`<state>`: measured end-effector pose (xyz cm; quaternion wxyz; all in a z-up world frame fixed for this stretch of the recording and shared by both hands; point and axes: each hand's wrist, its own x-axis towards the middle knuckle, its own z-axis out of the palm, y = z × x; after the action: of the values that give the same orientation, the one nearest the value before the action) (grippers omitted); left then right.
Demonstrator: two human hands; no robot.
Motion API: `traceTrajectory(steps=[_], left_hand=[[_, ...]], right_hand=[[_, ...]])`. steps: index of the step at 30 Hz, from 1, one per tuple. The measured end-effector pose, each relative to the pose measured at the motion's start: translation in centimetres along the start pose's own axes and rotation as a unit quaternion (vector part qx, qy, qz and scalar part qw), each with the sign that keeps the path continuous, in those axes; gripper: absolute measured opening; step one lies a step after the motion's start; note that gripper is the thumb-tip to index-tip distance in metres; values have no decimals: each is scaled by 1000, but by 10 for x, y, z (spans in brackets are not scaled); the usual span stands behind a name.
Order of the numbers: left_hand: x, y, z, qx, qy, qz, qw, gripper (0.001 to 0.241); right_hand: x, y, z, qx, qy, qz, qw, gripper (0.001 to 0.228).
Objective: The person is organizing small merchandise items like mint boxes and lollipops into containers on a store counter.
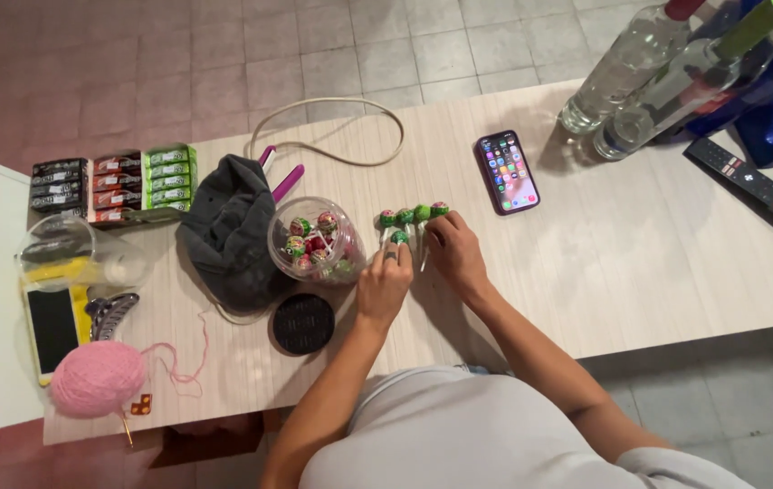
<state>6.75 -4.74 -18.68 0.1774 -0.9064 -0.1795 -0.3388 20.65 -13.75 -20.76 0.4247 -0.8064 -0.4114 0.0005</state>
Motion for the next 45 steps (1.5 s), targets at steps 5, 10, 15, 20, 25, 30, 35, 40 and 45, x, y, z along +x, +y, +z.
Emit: traceTrajectory(steps=[5,10,15,20,25,30,35,40,45], left_hand=[[-11,7,-1,11,-33,20,999,4],[-10,2,-24,-85,-100,26,991,18],[-3,-16,-58,-149,-176,-47,972,22],[-6,-42,-88,-98,-91,9,991,16],[-4,-73,-118,-54,57,-49,996,3],[9,-104,-138,-152,167,-192,955,11],[19,-104,-129,-303,127,-255,910,81],[18,-100,-128,-316,125,-278,898,79],[16,-102,-127,-308,130,-287,898,83]], right_hand=[[-9,1,3,-4,-15,-36,999,16],[-13,-21,-6,-38,-4,-138,990,17],[20,-125,-51,32,57,-221,973,20],[90,-225,-62,14,-328,-327,886,17],[118,-231,13,-221,-459,-350,786,17],[121,-249,35,-221,-478,-358,771,18],[132,-242,36,-228,-512,-372,740,19],[130,-233,37,-244,-529,-386,716,21],[133,-226,41,-249,-560,-388,688,23]])
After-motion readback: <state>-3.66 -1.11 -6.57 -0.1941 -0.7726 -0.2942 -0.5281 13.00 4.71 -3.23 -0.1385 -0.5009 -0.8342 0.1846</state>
